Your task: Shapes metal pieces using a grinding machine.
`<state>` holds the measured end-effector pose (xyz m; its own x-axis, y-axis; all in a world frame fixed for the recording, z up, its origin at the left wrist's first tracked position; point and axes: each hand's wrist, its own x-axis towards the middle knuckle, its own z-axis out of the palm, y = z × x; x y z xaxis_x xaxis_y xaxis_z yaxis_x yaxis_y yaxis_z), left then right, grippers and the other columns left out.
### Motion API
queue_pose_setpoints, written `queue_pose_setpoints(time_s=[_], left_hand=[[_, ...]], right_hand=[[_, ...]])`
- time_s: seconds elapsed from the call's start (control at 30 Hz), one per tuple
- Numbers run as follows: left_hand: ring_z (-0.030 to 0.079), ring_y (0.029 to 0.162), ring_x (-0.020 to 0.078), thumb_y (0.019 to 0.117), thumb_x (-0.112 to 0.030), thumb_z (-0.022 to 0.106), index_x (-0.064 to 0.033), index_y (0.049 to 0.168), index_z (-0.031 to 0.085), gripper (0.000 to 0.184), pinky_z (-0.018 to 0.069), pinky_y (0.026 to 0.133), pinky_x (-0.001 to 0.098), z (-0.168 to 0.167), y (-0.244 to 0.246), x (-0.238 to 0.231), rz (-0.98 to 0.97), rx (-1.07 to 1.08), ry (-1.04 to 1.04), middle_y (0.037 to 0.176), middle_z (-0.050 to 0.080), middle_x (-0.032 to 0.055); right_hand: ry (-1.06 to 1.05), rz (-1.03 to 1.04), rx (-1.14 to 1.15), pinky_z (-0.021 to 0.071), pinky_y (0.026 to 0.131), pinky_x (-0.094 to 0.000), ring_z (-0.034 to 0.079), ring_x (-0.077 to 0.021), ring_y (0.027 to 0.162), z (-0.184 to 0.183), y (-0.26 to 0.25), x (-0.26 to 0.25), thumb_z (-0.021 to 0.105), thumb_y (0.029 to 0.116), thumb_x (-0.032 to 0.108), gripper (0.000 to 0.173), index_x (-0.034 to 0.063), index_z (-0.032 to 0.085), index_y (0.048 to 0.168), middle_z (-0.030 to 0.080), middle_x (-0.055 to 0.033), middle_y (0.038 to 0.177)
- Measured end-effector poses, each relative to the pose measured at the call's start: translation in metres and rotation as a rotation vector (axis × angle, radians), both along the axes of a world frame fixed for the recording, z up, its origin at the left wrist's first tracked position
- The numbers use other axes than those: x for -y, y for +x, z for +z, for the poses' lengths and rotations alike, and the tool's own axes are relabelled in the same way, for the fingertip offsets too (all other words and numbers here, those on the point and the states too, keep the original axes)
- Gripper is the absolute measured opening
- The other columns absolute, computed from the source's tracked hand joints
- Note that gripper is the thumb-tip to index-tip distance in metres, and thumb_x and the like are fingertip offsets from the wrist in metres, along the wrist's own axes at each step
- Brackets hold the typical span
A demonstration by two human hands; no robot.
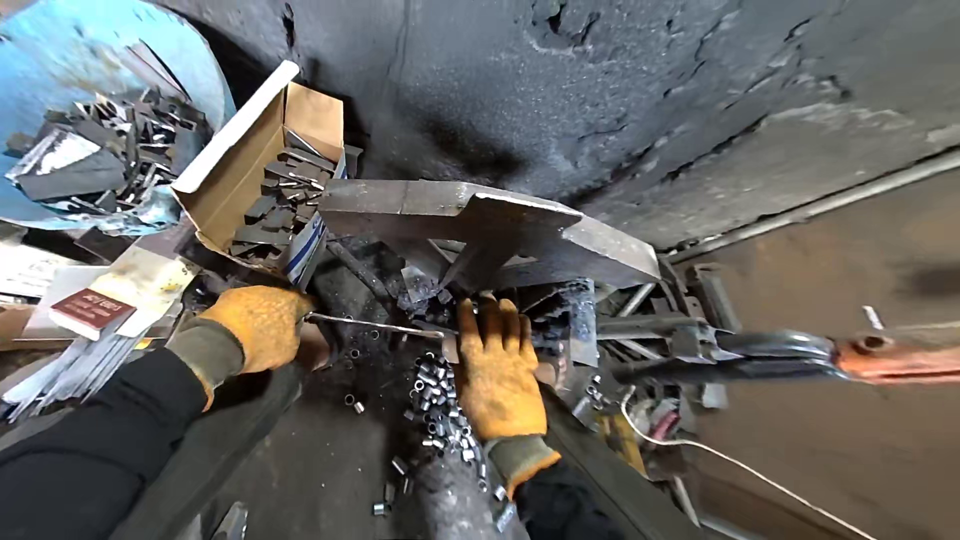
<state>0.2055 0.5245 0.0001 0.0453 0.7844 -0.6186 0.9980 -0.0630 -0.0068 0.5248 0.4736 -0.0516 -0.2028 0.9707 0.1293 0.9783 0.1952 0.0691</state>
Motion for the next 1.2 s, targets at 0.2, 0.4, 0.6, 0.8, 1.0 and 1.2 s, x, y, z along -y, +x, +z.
queue_pose_setpoints(time_s=[0.2, 0.4, 0.6, 0.8, 1.0, 1.2], left_hand=[[0.070, 0.095, 0.0324, 0.0827, -0.037, 0.073, -0.0260, 0.105, 0.073, 0.025, 0.0550, 0.077, 0.0622, -0.001, 0.015, 0.031, 0.166, 0.024, 0.188, 0.099, 0.073, 0.0056], [0.071, 0.095, 0.0349, 0.0845, -0.035, 0.070, -0.0248, 0.108, 0.072, 0.026, 0.0539, 0.080, 0.0638, -0.004, 0.026, 0.053, 0.289, 0.036, 0.222, 0.100, 0.074, 0.0080], [0.071, 0.101, 0.0373, 0.0875, -0.038, 0.068, -0.0221, 0.114, 0.072, 0.031, 0.0531, 0.084, 0.0669, -0.007, 0.043, 0.078, 0.417, 0.047, 0.233, 0.107, 0.074, 0.0119], [0.071, 0.103, 0.0359, 0.0882, -0.037, 0.067, -0.0231, 0.117, 0.071, 0.033, 0.0533, 0.086, 0.0650, -0.005, 0.051, 0.083, 0.459, 0.011, 0.225, 0.110, 0.074, 0.0104], [0.070, 0.104, 0.0377, 0.0873, -0.038, 0.067, -0.0202, 0.117, 0.071, 0.035, 0.0526, 0.086, 0.0667, -0.008, 0.050, 0.081, 0.447, 0.002, 0.222, 0.111, 0.074, 0.0124], [0.070, 0.103, 0.0368, 0.0858, -0.036, 0.069, -0.0251, 0.116, 0.072, 0.032, 0.0535, 0.084, 0.0657, 0.023, 0.020, 0.044, 0.182, 0.030, 0.217, 0.109, 0.074, 0.0102]], right_hand=[[-0.016, -0.024, -0.015, 0.0227, 0.123, -0.0631, 0.028, -0.0387, 0.153, 0.005, -0.004, -0.003, 0.071, 0.0877, 0.025, 0.074, 0.0235, 0.044, 0.156, 0.037, -0.0141, 0.163], [-0.046, -0.044, -0.022, 0.0232, 0.122, -0.0634, 0.029, -0.0390, 0.152, 0.008, -0.005, -0.004, 0.073, 0.0868, 0.021, 0.074, 0.0255, 0.045, 0.155, 0.037, -0.0130, 0.163], [-0.054, -0.059, -0.062, 0.0281, 0.119, -0.0652, 0.033, -0.0412, 0.150, 0.013, -0.007, -0.005, 0.076, 0.0829, 0.021, 0.076, 0.0259, 0.048, 0.153, 0.041, -0.0141, 0.161], [-0.031, -0.069, -0.052, 0.0269, 0.121, -0.0635, 0.032, -0.0394, 0.151, 0.010, -0.008, -0.006, 0.073, 0.0866, 0.022, 0.072, 0.0273, 0.047, 0.154, 0.040, -0.0128, 0.161], [-0.040, -0.080, -0.048, 0.0240, 0.122, -0.0630, 0.030, -0.0377, 0.152, 0.005, -0.008, -0.008, 0.072, 0.0872, 0.022, 0.071, 0.0275, 0.048, 0.154, 0.039, -0.0118, 0.163], [0.083, -0.012, -0.166, 0.0303, 0.120, -0.0629, 0.032, -0.0395, 0.151, 0.023, -0.018, 0.027, 0.062, 0.0909, 0.057, 0.074, 0.0226, 0.047, 0.154, 0.039, -0.0169, 0.161]])
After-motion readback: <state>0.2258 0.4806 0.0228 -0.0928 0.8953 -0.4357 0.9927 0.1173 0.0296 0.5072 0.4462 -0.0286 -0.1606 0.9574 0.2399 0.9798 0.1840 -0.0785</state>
